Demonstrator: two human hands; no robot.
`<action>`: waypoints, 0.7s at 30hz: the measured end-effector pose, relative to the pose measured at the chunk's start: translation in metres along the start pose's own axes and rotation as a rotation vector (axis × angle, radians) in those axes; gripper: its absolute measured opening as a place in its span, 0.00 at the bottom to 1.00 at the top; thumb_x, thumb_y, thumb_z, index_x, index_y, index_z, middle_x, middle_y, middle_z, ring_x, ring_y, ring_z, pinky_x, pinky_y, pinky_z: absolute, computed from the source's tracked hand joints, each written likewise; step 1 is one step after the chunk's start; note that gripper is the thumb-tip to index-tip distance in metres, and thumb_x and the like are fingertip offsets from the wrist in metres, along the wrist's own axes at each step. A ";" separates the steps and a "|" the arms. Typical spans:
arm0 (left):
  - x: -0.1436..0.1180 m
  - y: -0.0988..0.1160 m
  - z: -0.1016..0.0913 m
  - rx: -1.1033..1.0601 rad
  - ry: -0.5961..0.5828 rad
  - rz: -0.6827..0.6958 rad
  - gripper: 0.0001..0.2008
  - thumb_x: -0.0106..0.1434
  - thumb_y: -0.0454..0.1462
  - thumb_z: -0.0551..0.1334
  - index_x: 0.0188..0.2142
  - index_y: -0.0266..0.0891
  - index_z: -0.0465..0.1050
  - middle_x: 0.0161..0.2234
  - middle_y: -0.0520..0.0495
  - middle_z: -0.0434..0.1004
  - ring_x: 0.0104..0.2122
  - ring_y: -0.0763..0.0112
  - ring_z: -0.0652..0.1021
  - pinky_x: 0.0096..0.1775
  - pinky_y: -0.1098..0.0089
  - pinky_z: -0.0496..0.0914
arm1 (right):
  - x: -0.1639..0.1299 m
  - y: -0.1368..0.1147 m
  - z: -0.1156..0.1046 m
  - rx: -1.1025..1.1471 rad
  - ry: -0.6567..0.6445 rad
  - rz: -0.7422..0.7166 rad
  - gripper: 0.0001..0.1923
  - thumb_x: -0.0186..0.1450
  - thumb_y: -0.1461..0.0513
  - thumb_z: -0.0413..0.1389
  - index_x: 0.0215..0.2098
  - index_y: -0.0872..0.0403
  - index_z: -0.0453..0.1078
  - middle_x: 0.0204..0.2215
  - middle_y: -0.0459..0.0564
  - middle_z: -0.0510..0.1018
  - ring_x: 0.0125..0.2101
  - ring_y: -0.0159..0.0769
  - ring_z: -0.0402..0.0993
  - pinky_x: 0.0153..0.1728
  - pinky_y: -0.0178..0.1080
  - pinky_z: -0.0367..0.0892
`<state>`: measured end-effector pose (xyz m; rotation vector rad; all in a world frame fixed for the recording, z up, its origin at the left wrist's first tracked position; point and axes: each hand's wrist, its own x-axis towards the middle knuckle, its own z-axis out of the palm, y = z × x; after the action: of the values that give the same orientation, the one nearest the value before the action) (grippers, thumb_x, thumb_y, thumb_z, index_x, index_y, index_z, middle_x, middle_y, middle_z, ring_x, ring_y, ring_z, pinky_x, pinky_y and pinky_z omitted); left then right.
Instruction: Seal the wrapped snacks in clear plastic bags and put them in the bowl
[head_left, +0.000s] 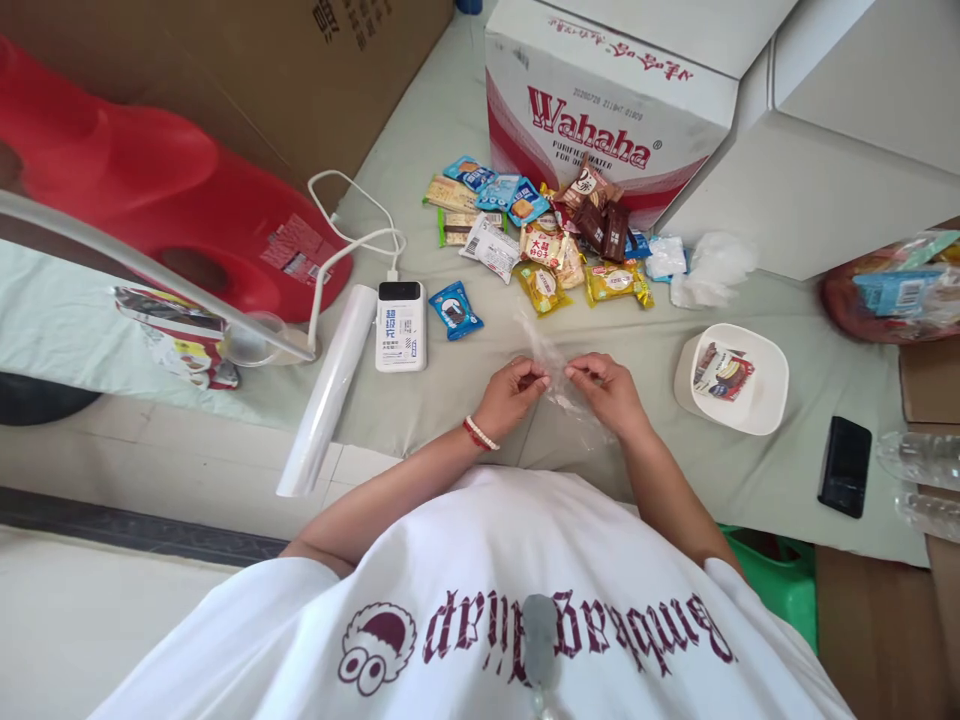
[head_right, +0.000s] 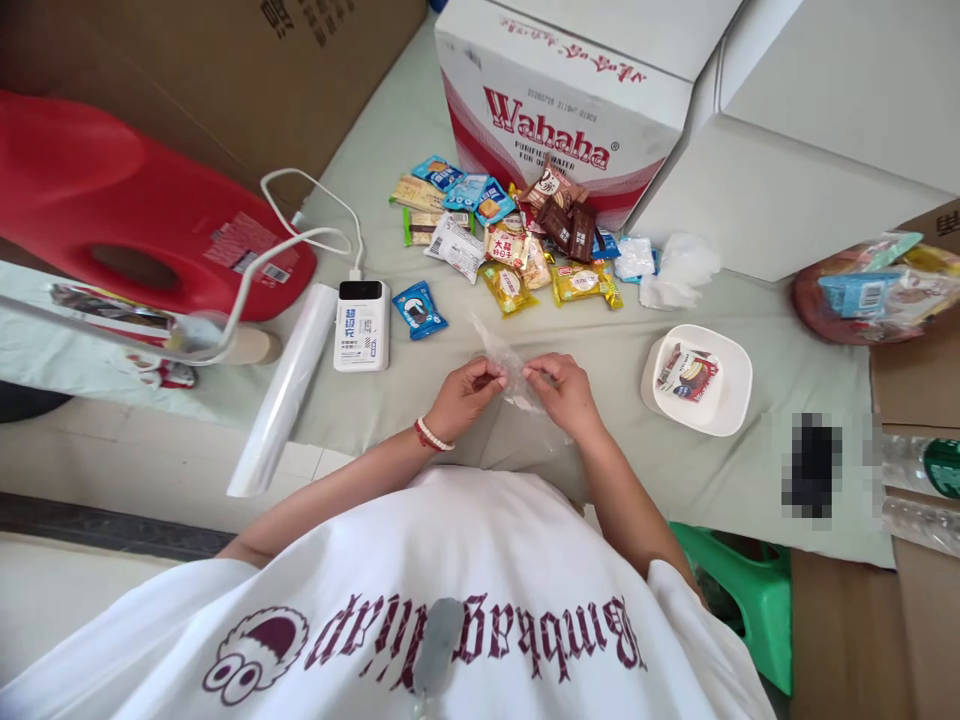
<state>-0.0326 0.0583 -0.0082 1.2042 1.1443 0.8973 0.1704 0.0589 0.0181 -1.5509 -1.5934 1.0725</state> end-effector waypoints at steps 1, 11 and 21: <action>0.001 0.000 -0.006 -0.034 -0.004 -0.031 0.13 0.59 0.47 0.66 0.33 0.39 0.73 0.30 0.51 0.74 0.32 0.69 0.74 0.38 0.68 0.70 | 0.003 0.003 -0.001 0.103 0.007 0.069 0.17 0.65 0.46 0.61 0.35 0.49 0.77 0.32 0.49 0.79 0.36 0.38 0.73 0.38 0.40 0.71; -0.008 0.014 -0.046 0.286 0.336 0.126 0.04 0.61 0.38 0.63 0.36 0.40 0.74 0.35 0.48 0.73 0.32 0.70 0.72 0.37 0.66 0.69 | -0.004 0.022 0.013 0.457 0.060 0.428 0.20 0.54 0.46 0.68 0.30 0.52 0.71 0.21 0.41 0.71 0.17 0.26 0.59 0.16 0.32 0.53; 0.004 0.011 0.014 0.732 -0.086 0.094 0.14 0.61 0.47 0.69 0.39 0.41 0.75 0.43 0.41 0.75 0.41 0.58 0.76 0.39 0.63 0.69 | -0.011 0.013 0.014 0.399 0.131 0.318 0.19 0.59 0.48 0.66 0.41 0.49 0.73 0.22 0.39 0.71 0.20 0.29 0.64 0.21 0.34 0.61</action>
<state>-0.0172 0.0609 0.0018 1.8772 1.4057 0.4845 0.1648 0.0456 0.0011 -1.5849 -0.9885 1.3330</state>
